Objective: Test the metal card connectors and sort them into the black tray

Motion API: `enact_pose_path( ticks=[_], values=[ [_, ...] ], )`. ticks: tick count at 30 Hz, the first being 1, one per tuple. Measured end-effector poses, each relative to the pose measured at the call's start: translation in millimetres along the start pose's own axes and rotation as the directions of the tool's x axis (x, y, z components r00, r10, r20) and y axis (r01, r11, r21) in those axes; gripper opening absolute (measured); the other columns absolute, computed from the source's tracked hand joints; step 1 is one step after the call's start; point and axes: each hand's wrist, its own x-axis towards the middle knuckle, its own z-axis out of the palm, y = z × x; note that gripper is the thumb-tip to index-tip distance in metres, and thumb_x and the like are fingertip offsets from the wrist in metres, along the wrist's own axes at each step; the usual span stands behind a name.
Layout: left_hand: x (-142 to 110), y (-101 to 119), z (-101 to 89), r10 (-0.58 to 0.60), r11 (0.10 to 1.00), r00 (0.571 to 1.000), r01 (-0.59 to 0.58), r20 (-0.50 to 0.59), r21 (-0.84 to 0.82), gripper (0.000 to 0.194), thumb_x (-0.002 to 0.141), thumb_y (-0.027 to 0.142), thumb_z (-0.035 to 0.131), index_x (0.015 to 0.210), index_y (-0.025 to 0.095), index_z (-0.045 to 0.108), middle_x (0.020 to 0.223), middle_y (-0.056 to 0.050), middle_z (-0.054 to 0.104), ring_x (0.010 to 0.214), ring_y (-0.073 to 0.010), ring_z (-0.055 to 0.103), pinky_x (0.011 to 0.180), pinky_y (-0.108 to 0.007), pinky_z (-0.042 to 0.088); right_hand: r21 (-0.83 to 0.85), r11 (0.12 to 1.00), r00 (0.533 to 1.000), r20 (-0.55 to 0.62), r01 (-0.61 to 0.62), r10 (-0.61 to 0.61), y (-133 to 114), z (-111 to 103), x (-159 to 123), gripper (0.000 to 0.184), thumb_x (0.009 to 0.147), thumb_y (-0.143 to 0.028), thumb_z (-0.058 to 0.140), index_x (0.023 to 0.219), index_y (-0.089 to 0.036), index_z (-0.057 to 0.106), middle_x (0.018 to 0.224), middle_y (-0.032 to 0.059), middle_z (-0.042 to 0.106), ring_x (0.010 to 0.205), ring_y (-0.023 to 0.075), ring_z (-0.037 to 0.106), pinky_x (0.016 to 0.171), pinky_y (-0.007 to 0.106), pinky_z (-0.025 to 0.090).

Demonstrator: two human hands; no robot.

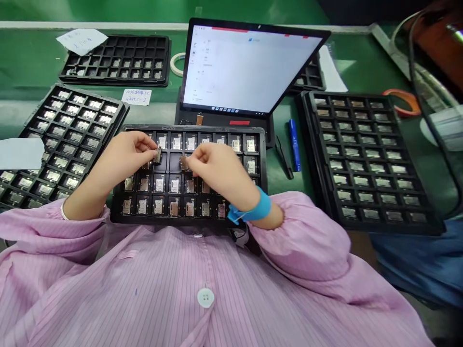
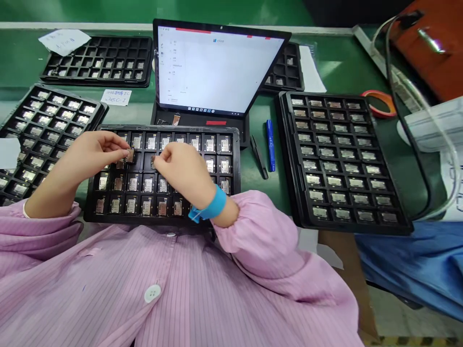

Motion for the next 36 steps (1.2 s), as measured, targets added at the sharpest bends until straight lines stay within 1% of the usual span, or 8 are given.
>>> enact_pose_path(
  ticks=[5, 9, 13, 17, 24, 30, 33, 36],
  values=[
    [-5.2, 1.9, 7.8, -0.009, 0.981, 1.000, 0.003, 0.027, 0.192, 0.019, 0.077, 0.034, 0.069, 0.088, 0.019, 0.071, 0.079, -0.003, 0.071, 0.070, -0.0188, 0.063, 0.064, -0.031, 0.046, -0.033, 0.999, 0.998, 0.065, -0.010, 0.012, -2.9, 14.0, 4.8, 0.023, 0.084, -0.026, 0.056, 0.062, -0.018, 0.059, 0.065, 0.0028, 0.066, 0.060, 0.0146, 0.054, 0.059, 0.029, 0.035],
    [-13.2, 16.6, 10.9, 0.145, 0.918, 0.989, -0.126, -0.024, 0.375, 0.018, 0.081, 0.031, 0.065, 0.094, 0.020, 0.070, 0.093, -0.005, 0.069, 0.083, -0.0217, 0.062, 0.074, -0.035, 0.046, 0.028, 0.999, 0.998, -0.041, 0.041, -0.040, 16.8, -16.9, -3.2, 0.022, 0.087, -0.026, 0.054, 0.070, -0.018, 0.065, 0.064, 0.0018, 0.066, 0.061, 0.0157, 0.057, 0.062, 0.030, 0.039],
    [-10.7, 33.6, 30.7, 0.252, 0.876, 0.960, -0.281, 0.123, 0.392, 0.015, 0.085, 0.030, 0.064, 0.094, 0.020, 0.069, 0.097, -0.006, 0.066, 0.092, -0.0233, 0.061, 0.082, -0.037, 0.046, -0.095, 0.992, 0.987, -0.132, 0.084, -0.096, 41.8, -37.1, -8.9, 0.009, 0.082, -0.017, 0.059, 0.079, -0.018, 0.068, 0.077, 0.0029, 0.067, 0.071, 0.0178, 0.059, 0.068, 0.032, 0.041],
    [-1.2, 41.8, 51.3, 0.229, 0.837, 0.952, -0.300, 0.205, 0.457, 0.026, 0.083, 0.035, 0.069, 0.101, 0.017, 0.064, 0.102, -0.009, 0.061, 0.094, -0.0255, 0.060, 0.080, -0.037, 0.047, -0.246, 0.953, 0.983, -0.013, 0.174, -0.183, 51.9, -24.0, -10.7, 0.008, 0.083, -0.016, 0.060, 0.088, -0.017, 0.066, 0.086, 0.0060, 0.061, 0.080, 0.0211, 0.056, 0.072, 0.034, 0.042],
    [2.8, 37.8, 57.2, 0.254, 0.837, 0.943, -0.326, 0.216, 0.439, 0.022, 0.080, 0.029, 0.071, 0.095, 0.018, 0.058, 0.102, -0.008, 0.060, 0.094, -0.0254, 0.060, 0.078, -0.036, 0.046, -0.298, 0.924, 0.967, -0.013, 0.240, -0.256, 51.2, -11.4, -12.5, 0.010, 0.084, -0.014, 0.061, 0.094, -0.016, 0.059, 0.101, 0.0103, 0.056, 0.091, 0.0245, 0.055, 0.077, 0.036, 0.043],
    [-8.1, 38.0, 57.7, 0.273, 0.903, 0.952, -0.304, 0.139, 0.303, 0.003, 0.085, 0.019, 0.060, 0.087, 0.020, 0.060, 0.087, -0.003, 0.066, 0.081, -0.0204, 0.061, 0.071, -0.034, 0.046, -0.071, 0.967, 0.965, -0.071, 0.246, -0.251, 51.4, -11.8, -18.0, 0.014, 0.083, -0.007, 0.054, 0.087, -0.020, 0.053, 0.087, 0.0035, 0.063, 0.080, 0.0194, 0.058, 0.073, 0.034, 0.044],
    [-14.3, 38.8, 52.9, 0.250, 0.966, 0.964, -0.255, 0.092, 0.037, 0.004, 0.085, 0.023, 0.063, 0.087, 0.020, 0.063, 0.081, -0.001, 0.067, 0.076, -0.0172, 0.063, 0.068, -0.031, 0.049, 0.217, 0.956, 0.975, -0.144, 0.197, -0.168, 46.9, -15.0, -26.8, 0.020, 0.082, -0.012, 0.060, 0.098, -0.021, 0.052, 0.082, 0.0004, 0.066, 0.073, 0.0169, 0.060, 0.070, 0.033, 0.046],
    [-25.0, 44.2, 45.6, 0.171, 0.945, 0.978, -0.128, 0.122, -0.302, 0.013, 0.083, 0.029, 0.068, 0.088, 0.018, 0.063, 0.082, -0.002, 0.067, 0.071, -0.0161, 0.067, 0.058, -0.026, 0.053, 0.498, 0.859, 0.992, -0.091, 0.119, -0.085, 37.6, -23.0, -39.6, 0.029, 0.080, -0.020, 0.067, 0.104, -0.021, 0.050, 0.077, -0.0015, 0.065, 0.067, 0.0153, 0.060, 0.063, 0.031, 0.047]
  ],
)
